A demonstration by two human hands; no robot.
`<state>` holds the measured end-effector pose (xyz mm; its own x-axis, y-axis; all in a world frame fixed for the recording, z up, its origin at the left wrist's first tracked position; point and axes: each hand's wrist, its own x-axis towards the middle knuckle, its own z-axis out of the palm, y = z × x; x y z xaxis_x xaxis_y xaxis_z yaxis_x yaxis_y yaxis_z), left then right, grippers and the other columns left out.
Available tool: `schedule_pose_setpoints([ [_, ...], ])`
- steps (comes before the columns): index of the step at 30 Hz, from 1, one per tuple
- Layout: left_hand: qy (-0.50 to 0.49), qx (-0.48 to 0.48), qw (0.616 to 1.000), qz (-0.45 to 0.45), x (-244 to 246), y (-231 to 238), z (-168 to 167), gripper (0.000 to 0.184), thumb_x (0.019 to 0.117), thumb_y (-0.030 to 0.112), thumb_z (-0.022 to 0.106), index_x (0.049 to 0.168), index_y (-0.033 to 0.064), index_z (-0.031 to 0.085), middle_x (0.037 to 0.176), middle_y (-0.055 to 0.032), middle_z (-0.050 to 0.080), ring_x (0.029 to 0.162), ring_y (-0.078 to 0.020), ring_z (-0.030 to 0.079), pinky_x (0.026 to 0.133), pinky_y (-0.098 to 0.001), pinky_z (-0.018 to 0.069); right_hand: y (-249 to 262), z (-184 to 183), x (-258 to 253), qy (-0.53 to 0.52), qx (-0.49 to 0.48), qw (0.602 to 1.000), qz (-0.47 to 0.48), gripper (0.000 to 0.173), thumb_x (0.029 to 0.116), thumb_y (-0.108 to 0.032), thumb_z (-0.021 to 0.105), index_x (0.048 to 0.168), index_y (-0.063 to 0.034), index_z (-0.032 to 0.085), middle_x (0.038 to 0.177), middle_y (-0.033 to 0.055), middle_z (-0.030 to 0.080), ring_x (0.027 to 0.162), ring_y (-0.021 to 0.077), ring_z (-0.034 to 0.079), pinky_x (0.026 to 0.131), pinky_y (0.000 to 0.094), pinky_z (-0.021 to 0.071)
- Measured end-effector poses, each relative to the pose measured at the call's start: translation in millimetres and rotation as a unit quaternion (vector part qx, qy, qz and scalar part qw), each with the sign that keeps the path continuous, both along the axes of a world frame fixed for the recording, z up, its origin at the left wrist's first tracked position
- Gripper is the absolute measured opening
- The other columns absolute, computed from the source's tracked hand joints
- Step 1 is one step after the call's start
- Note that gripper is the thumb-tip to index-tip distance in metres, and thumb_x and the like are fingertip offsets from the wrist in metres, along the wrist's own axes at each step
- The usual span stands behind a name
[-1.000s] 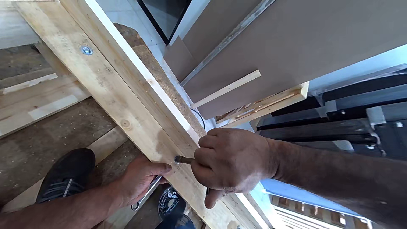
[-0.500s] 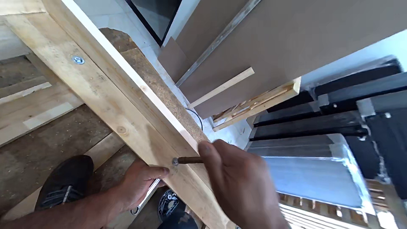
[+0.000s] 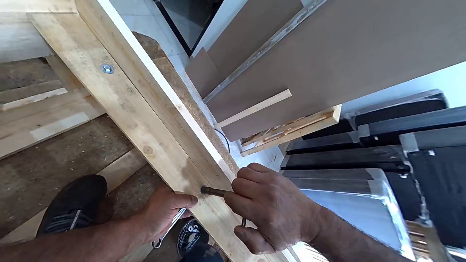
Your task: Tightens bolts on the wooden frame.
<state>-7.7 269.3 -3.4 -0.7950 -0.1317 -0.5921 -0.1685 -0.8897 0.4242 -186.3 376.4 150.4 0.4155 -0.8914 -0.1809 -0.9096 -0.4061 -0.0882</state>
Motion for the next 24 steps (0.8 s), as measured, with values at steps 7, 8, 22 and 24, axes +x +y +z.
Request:
schedule_pose_setpoints([
  [7,0.013,-0.002,1.0,-0.001,0.5,-0.6,-2.4,0.028,0.086,-0.009,0.068,0.112,-0.0028,0.061,0.102,-0.0163,0.073,0.089,-0.025,0.074,0.076,-0.0373,0.0644,-20.5,13.4,-15.3,0.036,0.077,0.99,0.115,0.043,0.1012,-0.048,0.041,0.09,-0.0132,0.062,0.074,0.0006,0.053,0.076,0.0206,0.056,0.071,0.0363,0.0448],
  [8,0.013,-0.003,1.0,0.002,0.2,-0.7,-1.8,0.028,0.0861,-0.01,0.068,0.112,-0.0029,0.061,0.102,-0.0164,0.073,0.088,-0.0249,0.074,0.075,-0.0369,0.0645,-24.0,13.6,-18.0,0.043,0.077,0.987,0.132,0.046,0.1031,-0.052,0.041,0.09,-0.0138,0.062,0.073,-0.0001,0.052,0.075,0.02,0.056,0.069,0.0357,0.0451],
  [22,-0.006,-0.014,1.0,-0.003,-2.8,-0.2,-1.1,0.029,0.086,-0.01,0.069,0.113,-0.0027,0.06,0.1,-0.0162,0.072,0.087,-0.0253,0.073,0.075,-0.0375,0.0643,-19.7,-7.7,80.9,0.102,-0.099,0.792,-0.593,0.059,0.1063,-0.054,0.041,0.065,-0.015,0.058,0.051,-0.0006,0.049,0.044,0.0164,0.055,0.038,0.0378,0.0422],
  [24,0.0,-0.016,1.0,-0.003,-3.2,-1.2,-2.4,0.032,0.0848,-0.01,0.069,0.115,-0.0021,0.06,0.103,-0.0155,0.072,0.091,-0.0253,0.074,0.077,-0.0386,0.0649,-3.9,7.4,66.2,0.061,-0.131,0.864,-0.482,0.056,0.1057,-0.051,0.042,0.067,-0.0154,0.06,0.055,-0.0022,0.05,0.047,0.0122,0.053,0.039,0.0337,0.0391],
])
